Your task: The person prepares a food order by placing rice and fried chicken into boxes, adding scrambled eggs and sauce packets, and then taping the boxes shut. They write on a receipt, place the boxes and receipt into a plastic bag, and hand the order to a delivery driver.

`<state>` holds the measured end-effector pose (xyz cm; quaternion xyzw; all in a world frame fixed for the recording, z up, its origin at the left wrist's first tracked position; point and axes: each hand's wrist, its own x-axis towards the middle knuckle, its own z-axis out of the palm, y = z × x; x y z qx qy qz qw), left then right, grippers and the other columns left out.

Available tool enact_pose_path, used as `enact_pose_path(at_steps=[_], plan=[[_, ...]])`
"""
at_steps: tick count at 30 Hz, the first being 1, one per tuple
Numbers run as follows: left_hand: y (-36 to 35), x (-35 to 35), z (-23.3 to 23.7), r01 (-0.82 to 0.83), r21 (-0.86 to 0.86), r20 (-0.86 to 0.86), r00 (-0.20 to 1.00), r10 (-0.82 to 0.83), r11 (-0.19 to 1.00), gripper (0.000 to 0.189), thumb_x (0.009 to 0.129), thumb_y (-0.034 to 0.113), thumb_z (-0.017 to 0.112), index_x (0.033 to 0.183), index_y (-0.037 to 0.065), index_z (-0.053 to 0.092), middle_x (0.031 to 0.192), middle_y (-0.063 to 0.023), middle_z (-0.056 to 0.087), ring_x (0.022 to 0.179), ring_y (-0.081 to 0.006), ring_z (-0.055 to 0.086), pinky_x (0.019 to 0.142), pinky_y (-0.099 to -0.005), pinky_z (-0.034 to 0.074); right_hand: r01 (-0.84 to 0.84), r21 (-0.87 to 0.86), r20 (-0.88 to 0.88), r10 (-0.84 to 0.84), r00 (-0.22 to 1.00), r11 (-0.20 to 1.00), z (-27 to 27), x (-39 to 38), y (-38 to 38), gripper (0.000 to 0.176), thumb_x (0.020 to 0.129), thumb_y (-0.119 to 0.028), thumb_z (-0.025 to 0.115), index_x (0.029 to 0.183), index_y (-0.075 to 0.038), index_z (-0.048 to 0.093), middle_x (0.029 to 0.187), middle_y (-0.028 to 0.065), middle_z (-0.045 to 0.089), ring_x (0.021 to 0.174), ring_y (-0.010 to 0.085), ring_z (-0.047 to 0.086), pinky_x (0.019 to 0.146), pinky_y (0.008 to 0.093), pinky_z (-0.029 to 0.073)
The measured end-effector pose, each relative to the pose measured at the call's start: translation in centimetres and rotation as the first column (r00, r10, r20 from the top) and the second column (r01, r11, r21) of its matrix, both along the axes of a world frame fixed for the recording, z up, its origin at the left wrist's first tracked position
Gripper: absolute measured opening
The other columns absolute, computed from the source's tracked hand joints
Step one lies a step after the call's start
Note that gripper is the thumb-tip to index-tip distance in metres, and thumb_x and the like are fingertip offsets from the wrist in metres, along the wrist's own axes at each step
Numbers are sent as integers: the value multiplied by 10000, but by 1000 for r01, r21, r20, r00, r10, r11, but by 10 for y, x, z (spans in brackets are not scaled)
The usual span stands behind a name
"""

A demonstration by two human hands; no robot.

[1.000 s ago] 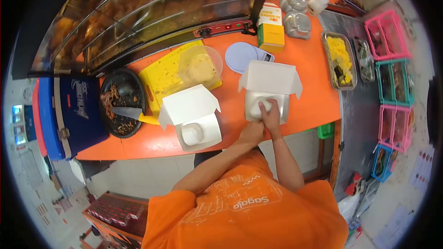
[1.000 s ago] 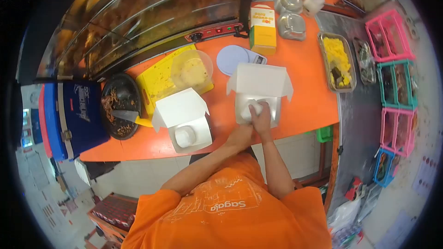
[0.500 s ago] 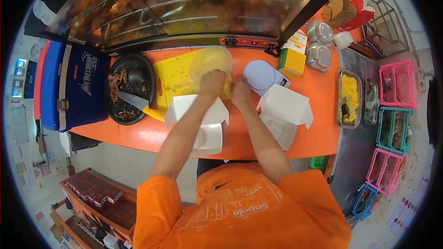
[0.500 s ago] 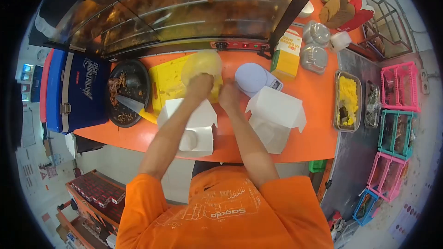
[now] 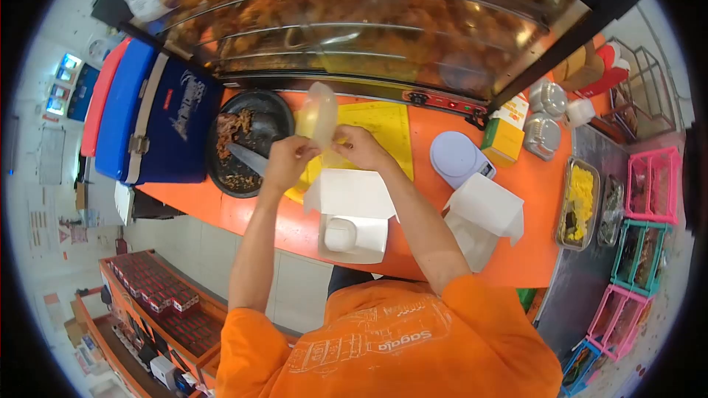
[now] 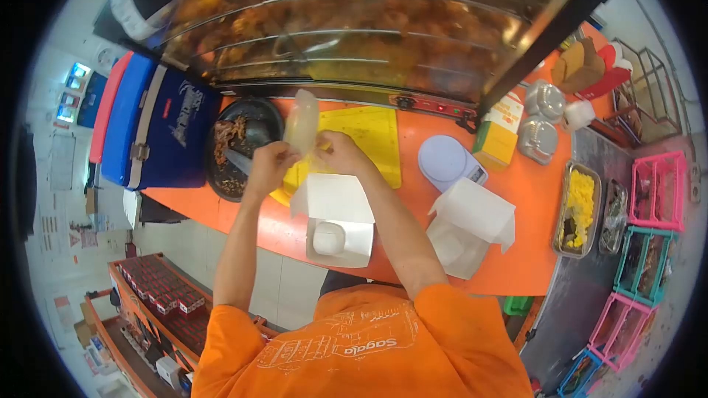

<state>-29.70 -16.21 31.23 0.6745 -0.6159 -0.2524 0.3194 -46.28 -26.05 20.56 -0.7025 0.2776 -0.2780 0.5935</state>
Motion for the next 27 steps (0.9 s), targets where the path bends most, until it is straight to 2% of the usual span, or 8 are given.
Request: enact_pose_path(at_steps=[4,6,12,14,17,19,23,27], plan=[[4,1,-18,-60,-114,-8,998,59,992,128,799,107,712,873,5,688,825,-144,679,740,-299,672,662,-368,524,247,-210,-141,-279,950,946,-25,-21,2,109,867,-70,640,948,3,647,800,84,680,717,165,649,685,300,538],[2,4,-31,-13,-91,258,966,37,996,160,797,150,719,875,16,679,817,-158,656,767,-326,650,692,-403,512,512,-138,-123,-528,840,848,-25,-49,1,65,878,-34,616,923,11,630,778,72,654,680,126,620,620,271,510],[-4,14,-97,-162,-247,340,909,243,955,240,818,211,690,1005,62,682,889,-138,649,807,-367,630,721,-456,514,558,156,40,-569,821,815,-14,-75,10,48,876,-17,595,890,9,632,797,75,664,664,117,608,613,262,490],[-5,-2,-94,-107,-368,412,872,265,924,393,819,220,718,1147,17,643,918,-170,655,848,-344,637,748,-424,534,588,-20,1,-588,809,808,37,-81,34,53,879,-15,591,910,9,627,804,80,660,688,125,614,629,266,491],[7,-68,-32,-71,-16,-398,915,59,997,357,863,221,706,1102,-36,640,974,-158,671,852,-212,651,750,-324,526,497,-374,-18,-542,840,783,76,-88,77,88,888,-17,585,969,7,609,812,91,640,768,150,624,682,273,491],[21,-105,4,-34,-34,-565,825,9,999,296,889,237,684,979,-45,671,825,-95,682,746,-121,637,672,-279,511,342,-551,-48,-438,897,761,99,-95,98,107,891,-18,587,994,6,600,835,107,625,772,170,621,692,277,490],[32,-133,-4,-118,-158,-570,822,8,980,125,872,70,592,860,-24,673,708,-114,684,655,-181,655,617,-334,515,486,-47,195,-470,861,872,119,-97,125,95,893,29,601,917,18,509,844,79,587,756,133,591,646,272,479],[51,-128,14,-27,130,-771,626,118,991,225,896,205,690,777,32,608,595,6,572,487,-56,487,447,-220,367,282,274,116,-322,939,920,115,-123,135,191,880,43,620,976,-17,466,768,42,568,636,110,562,561,251,471]])
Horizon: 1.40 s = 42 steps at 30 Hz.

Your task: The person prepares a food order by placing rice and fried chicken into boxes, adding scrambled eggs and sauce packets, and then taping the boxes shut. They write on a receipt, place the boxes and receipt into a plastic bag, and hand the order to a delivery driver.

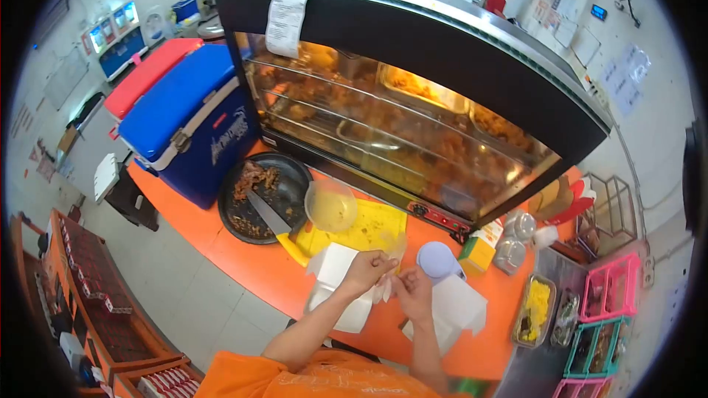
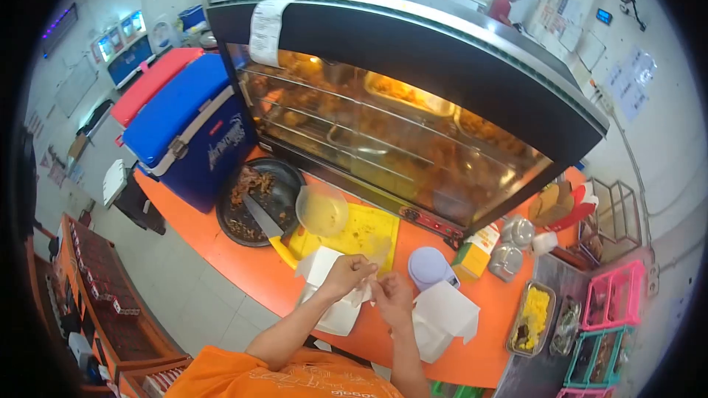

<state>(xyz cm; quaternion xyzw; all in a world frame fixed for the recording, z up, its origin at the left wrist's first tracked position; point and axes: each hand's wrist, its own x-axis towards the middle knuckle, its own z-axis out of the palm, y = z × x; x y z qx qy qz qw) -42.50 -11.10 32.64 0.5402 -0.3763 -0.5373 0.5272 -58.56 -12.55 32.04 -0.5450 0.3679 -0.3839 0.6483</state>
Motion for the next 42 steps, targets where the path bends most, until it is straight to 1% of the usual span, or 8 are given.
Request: enact_pose_path(at_steps=[14,19,22,25,27,30,37,42], plan=[[62,137,25,289,-32,-258,922,-288,957,186,842,117,733,818,47,563,594,16,544,486,-54,467,439,-224,342,63,-48,46,-60,997,997,43,96,67,167,838,62,639,876,-18,498,752,58,608,654,105,611,606,232,510],[100,228,22,299,-9,177,940,-292,954,193,876,159,696,994,9,668,616,16,589,527,-43,515,476,-216,379,306,-245,-149,-348,926,920,40,136,62,146,836,14,649,843,-21,507,678,42,605,623,86,600,557,220,468],[109,248,13,194,-38,53,980,-192,980,255,872,225,712,984,-4,695,592,25,579,522,-19,500,474,-210,386,225,-453,-432,-434,791,862,52,184,85,156,849,-45,671,902,0,531,696,46,626,626,97,607,582,238,485],[110,249,21,169,-148,-136,972,-190,974,286,870,242,715,993,-15,702,601,12,605,520,-25,510,477,-206,396,144,-395,-426,-319,847,907,61,237,120,136,875,-104,674,948,-9,611,748,38,644,598,59,556,530,224,446],[114,258,32,234,-90,-29,971,-238,968,283,866,227,719,996,-23,704,618,4,622,522,-28,515,476,-207,401,-8,-47,-417,-12,909,999,63,255,130,190,880,-150,683,968,18,678,735,59,670,644,87,600,613,236,482],[117,267,27,258,-51,55,965,-255,965,247,868,192,714,964,-36,706,623,-6,633,506,-39,521,458,-209,402,2,15,-344,3,939,1000,58,262,137,191,896,-171,673,924,13,710,724,41,665,632,59,567,585,228,462],[126,302,12,213,-30,-103,971,-215,977,235,837,143,739,975,-43,696,714,-23,669,625,-42,570,549,-208,448,25,-84,-436,-60,898,996,51,247,131,215,907,-187,663,921,26,686,646,-11,589,588,39,498,517,231,410],[129,304,9,326,-92,-228,913,-339,941,268,850,113,722,1067,-32,661,786,-40,688,656,-49,594,566,-210,468,-140,-106,-448,78,891,985,43,261,129,202,913,-142,656,1010,35,660,854,48,664,766,84,578,696,245,491]])
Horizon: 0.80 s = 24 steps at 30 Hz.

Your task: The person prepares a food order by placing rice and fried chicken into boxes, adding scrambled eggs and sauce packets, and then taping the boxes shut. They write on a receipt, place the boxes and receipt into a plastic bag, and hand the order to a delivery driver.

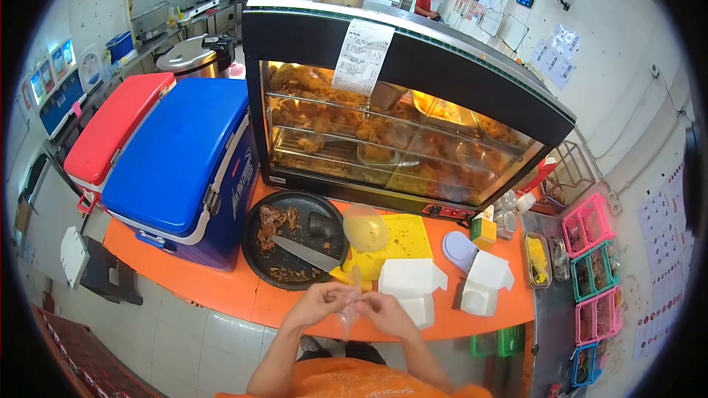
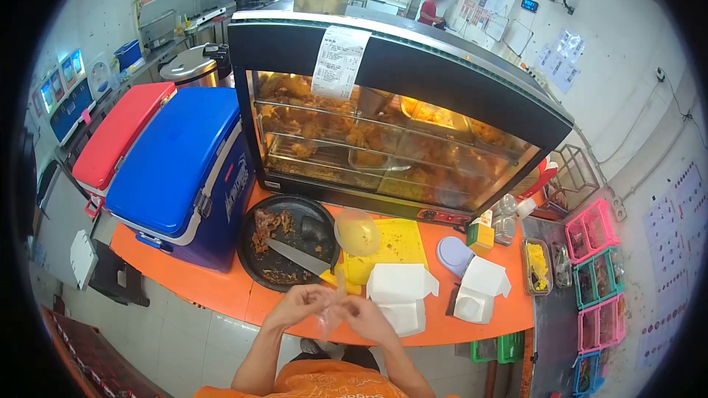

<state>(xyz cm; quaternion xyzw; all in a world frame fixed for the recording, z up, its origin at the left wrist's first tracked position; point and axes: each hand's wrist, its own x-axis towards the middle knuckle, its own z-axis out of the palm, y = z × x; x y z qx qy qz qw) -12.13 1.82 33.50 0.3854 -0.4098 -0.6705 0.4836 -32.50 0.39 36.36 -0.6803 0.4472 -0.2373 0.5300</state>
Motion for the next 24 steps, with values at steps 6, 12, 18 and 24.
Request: enact_pose_path(at_steps=[6,12,18,24], plan=[[6,-12,-5,16,46,36,999,-17,999,224,847,112,730,1016,-8,646,748,-3,659,588,-34,566,501,-184,444,-194,239,281,124,952,951,-22,9,-2,196,923,-147,651,1033,15,661,894,32,663,789,70,572,709,248,496],[9,1,17,-10,94,30,1000,7,996,287,837,134,749,1055,-17,639,626,37,569,474,-26,446,421,-194,354,-121,194,81,107,991,973,30,1,-6,176,919,-149,653,891,25,656,727,-21,605,672,32,509,584,219,424],[7,19,18,-35,47,310,951,19,998,193,849,177,734,900,-5,700,542,47,529,465,-20,436,420,-213,321,114,-64,101,-107,989,991,-3,-19,-14,184,894,-151,668,820,17,658,565,-24,543,517,79,472,469,281,382],[6,2,25,-123,-183,640,738,214,975,255,837,223,721,873,-21,657,582,-102,621,505,-176,602,493,-322,452,95,-726,-242,-382,892,681,30,-2,-5,198,897,-174,658,951,-6,566,961,156,615,874,179,584,760,324,470]])
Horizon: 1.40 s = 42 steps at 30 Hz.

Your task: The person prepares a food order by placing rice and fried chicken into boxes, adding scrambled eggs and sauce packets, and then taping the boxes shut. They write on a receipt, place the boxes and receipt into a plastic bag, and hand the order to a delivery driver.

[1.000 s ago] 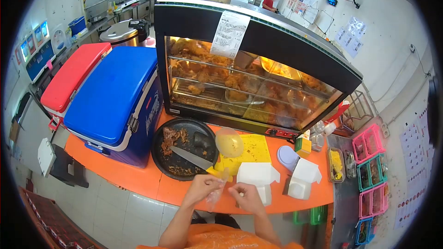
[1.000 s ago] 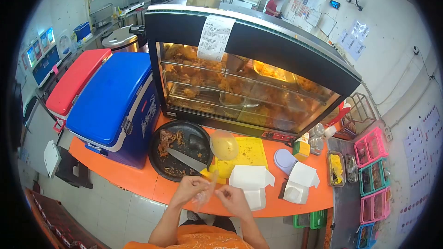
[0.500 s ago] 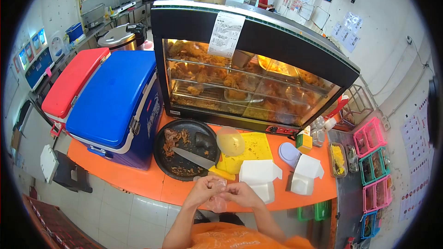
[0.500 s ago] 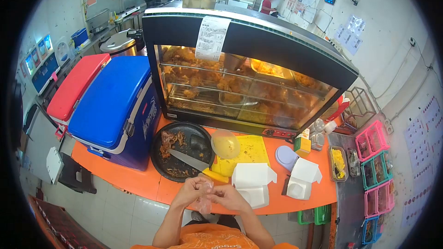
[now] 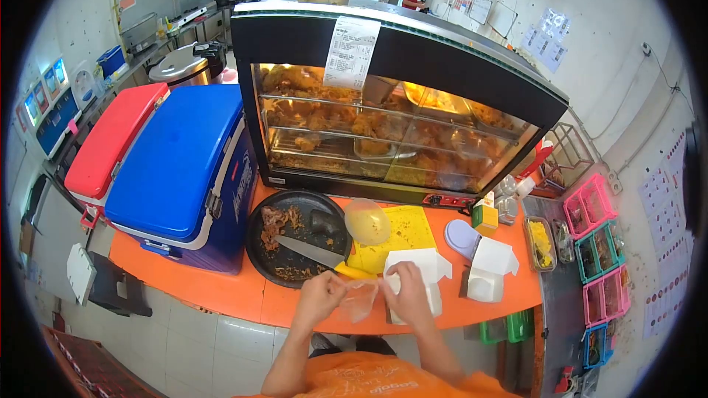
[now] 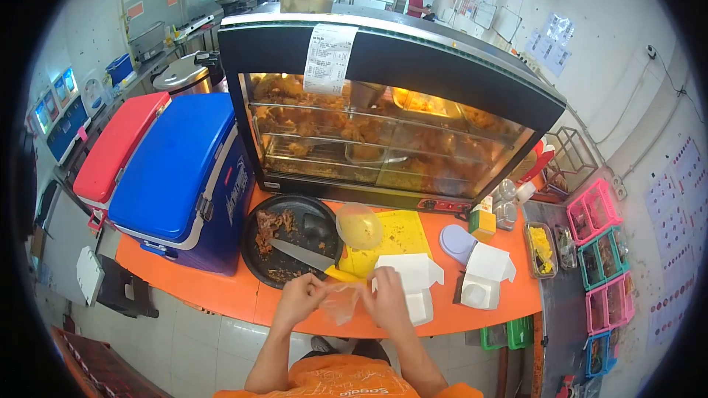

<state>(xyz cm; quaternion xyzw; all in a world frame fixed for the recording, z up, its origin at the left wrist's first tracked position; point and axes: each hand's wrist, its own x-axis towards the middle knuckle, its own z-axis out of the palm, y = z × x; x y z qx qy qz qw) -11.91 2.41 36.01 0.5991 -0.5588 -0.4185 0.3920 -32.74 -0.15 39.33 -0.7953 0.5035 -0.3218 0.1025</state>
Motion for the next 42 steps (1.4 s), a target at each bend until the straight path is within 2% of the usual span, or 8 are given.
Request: enact_pose_path(at_steps=[4,8,11,13,19,25,30,42], plan=[[-5,-32,12,-185,-248,48,978,203,951,231,875,172,681,814,-10,553,581,-134,613,482,-195,599,467,-319,441,-337,157,449,237,861,928,-10,38,35,196,950,-188,583,1024,-35,486,1014,137,569,933,188,538,817,339,450],[1,-36,28,-193,-328,-63,981,182,925,210,865,145,687,844,-2,538,587,-145,605,484,-242,608,461,-345,435,-509,676,706,-273,653,532,-18,39,38,263,1045,-188,350,1189,9,447,1204,131,549,1204,233,505,1032,393,394],[14,-47,33,44,-543,104,994,15,839,202,857,137,699,863,15,539,588,-148,600,485,-281,603,451,-352,428,-621,473,682,187,707,625,-49,33,18,448,1050,-299,345,1383,2,353,1361,172,465,1315,273,421,1107,414,340],[26,-52,37,83,-435,79,995,-54,896,195,855,140,703,864,24,547,595,-147,603,495,-290,606,451,-361,427,-910,327,902,-370,221,254,-53,23,-1,630,1007,-480,384,1472,-66,289,1450,167,398,1366,278,355,1136,407,287],[28,-59,20,104,-424,68,994,-83,900,178,854,145,706,840,38,565,617,-144,613,531,-292,623,472,-355,458,-939,-57,826,-512,-235,338,-65,68,-22,716,947,-643,344,1486,-175,293,1472,105,386,1298,345,424,1051,424,401],[9,-64,2,31,-293,-108,992,-66,955,185,842,126,719,823,27,564,608,-127,612,528,-253,633,481,-333,466,-734,448,892,-312,327,511,-81,52,-58,823,901,-725,342,1343,-43,470,1384,115,484,1120,263,533,916,381,471],[-13,-71,3,-79,-215,-181,983,40,973,222,837,156,736,818,20,562,616,-106,617,526,-184,620,495,-315,462,-678,692,686,-516,513,247,-79,45,-65,943,878,-765,318,1365,35,433,1245,189,571,1057,273,580,917,350,462],[-37,-109,-9,54,168,-198,980,-20,984,203,881,187,690,844,32,565,651,-99,622,556,-199,609,537,-324,471,-757,571,792,-457,405,319,-155,4,-74,802,932,-612,460,1384,46,391,1195,161,618,909,167,624,660,221,499]])
